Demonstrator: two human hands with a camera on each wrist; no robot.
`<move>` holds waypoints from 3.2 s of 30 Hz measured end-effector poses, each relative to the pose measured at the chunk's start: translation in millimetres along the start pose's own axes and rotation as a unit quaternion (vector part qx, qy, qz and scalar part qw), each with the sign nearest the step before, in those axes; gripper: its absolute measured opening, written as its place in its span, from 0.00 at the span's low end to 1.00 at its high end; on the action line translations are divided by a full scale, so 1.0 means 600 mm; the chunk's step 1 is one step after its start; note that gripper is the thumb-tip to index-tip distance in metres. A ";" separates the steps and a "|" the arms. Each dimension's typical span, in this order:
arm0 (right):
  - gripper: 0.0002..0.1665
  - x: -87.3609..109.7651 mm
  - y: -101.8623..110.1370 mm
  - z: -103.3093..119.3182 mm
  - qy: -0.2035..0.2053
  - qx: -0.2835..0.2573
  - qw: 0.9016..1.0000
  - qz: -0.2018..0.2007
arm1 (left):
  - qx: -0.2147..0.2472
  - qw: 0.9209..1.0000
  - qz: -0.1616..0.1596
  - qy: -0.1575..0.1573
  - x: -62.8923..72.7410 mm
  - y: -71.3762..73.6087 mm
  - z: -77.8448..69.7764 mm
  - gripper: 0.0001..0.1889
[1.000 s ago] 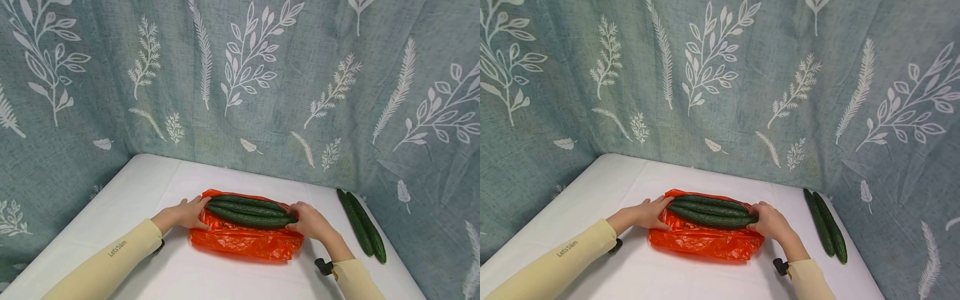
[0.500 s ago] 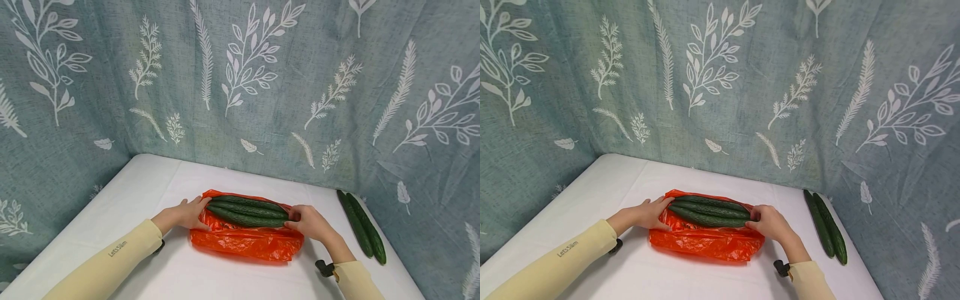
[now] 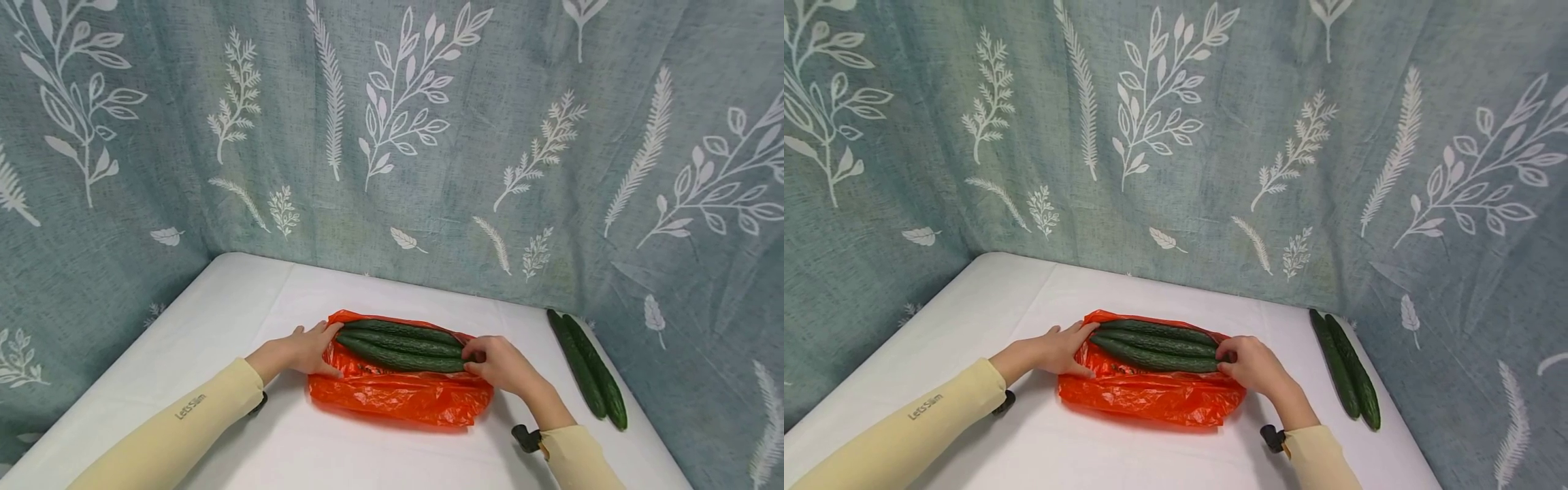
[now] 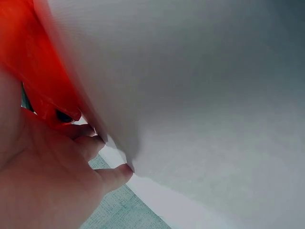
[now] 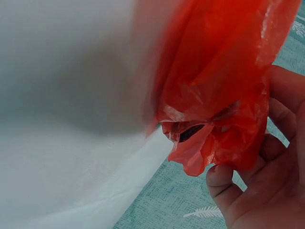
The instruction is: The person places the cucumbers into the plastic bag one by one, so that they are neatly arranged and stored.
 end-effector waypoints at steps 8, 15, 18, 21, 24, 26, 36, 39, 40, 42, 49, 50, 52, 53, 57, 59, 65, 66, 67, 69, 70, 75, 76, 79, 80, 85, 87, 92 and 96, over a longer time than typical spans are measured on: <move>0.10 -0.002 -0.009 0.005 -0.005 0.014 1.000 0.020 | -0.003 1.000 -0.002 0.000 -0.002 -0.003 0.002 0.58; 0.16 -0.004 -0.017 0.009 -0.006 0.061 0.998 0.006 | -0.007 1.000 -0.006 -0.004 -0.006 -0.006 0.003 0.58; 0.18 -0.004 -0.018 0.018 0.011 0.083 0.997 -0.001 | -0.009 1.000 -0.006 -0.005 -0.007 -0.005 0.005 0.58; 0.19 -0.005 -0.021 0.026 0.037 0.109 0.993 -0.012 | -0.008 1.000 -0.004 -0.004 -0.007 -0.005 0.005 0.58; 0.19 -0.006 -0.023 0.031 0.060 0.128 0.990 -0.024 | -0.008 1.000 -0.004 -0.004 -0.006 -0.004 0.005 0.58; 0.18 -0.006 -0.024 0.033 0.069 0.123 0.990 -0.026 | -0.009 1.000 -0.003 -0.003 -0.006 -0.004 0.004 0.58; 0.18 -0.003 -0.026 0.027 0.037 0.056 0.997 0.023 | -0.009 1.000 -0.003 -0.001 -0.009 -0.007 0.006 0.58; 0.19 -0.003 -0.027 0.024 0.020 0.050 0.998 0.030 | -0.007 1.000 -0.005 -0.002 -0.010 -0.007 0.007 0.58; 0.20 -0.003 -0.026 0.024 0.017 0.048 0.998 0.031 | -0.006 1.000 -0.005 -0.003 -0.010 -0.007 0.007 0.58; 0.20 -0.002 -0.025 0.023 0.013 0.042 0.999 0.031 | -0.006 1.000 -0.005 -0.003 -0.010 -0.008 0.007 0.58; 0.16 0.000 -0.005 0.015 0.002 -0.024 1.000 0.003 | -0.002 1.000 -0.006 -0.003 -0.008 -0.007 0.005 0.58; 0.16 0.001 -0.002 0.014 0.000 -0.037 0.999 -0.002 | -0.002 1.000 -0.007 -0.003 -0.007 -0.007 0.005 0.58; 0.15 0.004 0.002 0.012 -0.002 -0.062 0.998 -0.011 | -0.003 1.000 -0.007 -0.002 -0.006 -0.006 0.005 0.58; 0.15 0.006 0.004 0.010 -0.003 -0.073 0.997 -0.018 | -0.002 1.000 -0.007 -0.003 -0.006 -0.006 0.005 0.58; 0.16 0.014 0.014 0.001 -0.003 -0.103 0.993 -0.056 | -0.005 1.000 -0.007 -0.002 -0.006 -0.006 0.006 0.58; 0.16 0.019 0.021 -0.008 0.000 -0.107 0.991 -0.083 | -0.007 1.000 -0.008 -0.003 -0.008 -0.006 0.006 0.59; 0.16 0.036 0.040 -0.036 -0.006 -0.123 0.982 -0.141 | -0.006 1.000 -0.006 -0.001 -0.011 -0.008 0.008 0.60; 0.16 0.040 0.044 -0.041 -0.009 -0.127 0.981 -0.148 | -0.005 1.000 -0.006 -0.001 -0.010 -0.008 0.008 0.60; 0.16 0.044 0.047 -0.046 -0.011 -0.131 0.979 -0.155 | -0.005 1.000 -0.006 -0.001 -0.010 -0.007 0.008 0.60; 0.16 0.050 0.053 -0.057 -0.022 -0.137 0.976 -0.169 | -0.006 1.000 -0.007 -0.001 -0.010 -0.007 0.007 0.60; 0.16 0.053 0.056 -0.063 -0.031 -0.139 0.974 -0.175 | -0.006 1.000 -0.008 -0.001 -0.010 -0.007 0.007 0.59; 0.20 0.071 0.064 -0.101 -0.105 -0.149 0.967 -0.177 | -0.006 1.000 -0.009 -0.003 -0.008 -0.006 0.006 0.59; 0.22 0.075 0.064 -0.109 -0.121 -0.155 0.965 -0.173 | -0.005 1.000 -0.009 -0.003 -0.008 -0.006 0.005 0.59; 0.28 0.085 0.066 -0.131 -0.161 -0.178 0.957 -0.163 | -0.004 1.000 -0.009 -0.002 -0.009 -0.007 0.006 0.59; 0.29 0.089 0.067 -0.139 -0.173 -0.186 0.953 -0.162 | -0.003 1.000 -0.010 -0.002 -0.009 -0.007 0.006 0.59; 0.36 0.109 0.073 -0.174 -0.244 -0.203 0.933 -0.170 | -0.003 1.000 -0.010 -0.003 -0.008 -0.007 0.006 0.59; 0.37 0.116 0.076 -0.188 -0.269 -0.206 0.924 -0.176 | -0.003 1.000 -0.010 -0.006 -0.008 -0.007 0.005 0.59; 0.42 0.127 0.081 -0.221 -0.303 -0.225 0.906 -0.192 | -0.002 1.000 -0.011 -0.007 -0.007 -0.006 0.003 0.58; 0.45 0.131 0.085 -0.239 -0.308 -0.236 0.900 -0.199 | -0.003 1.000 -0.015 -0.006 -0.007 -0.004 0.004 0.58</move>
Point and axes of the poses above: each hand's wrist, its own x-axis away from the middle knuckle, its own y-axis out of the back of the hand, z = x × y, the point moved 6 cm from there along -x, towards the middle knuckle, and after that the axes turned 4 degrees about -z, right-handed, at the moved point
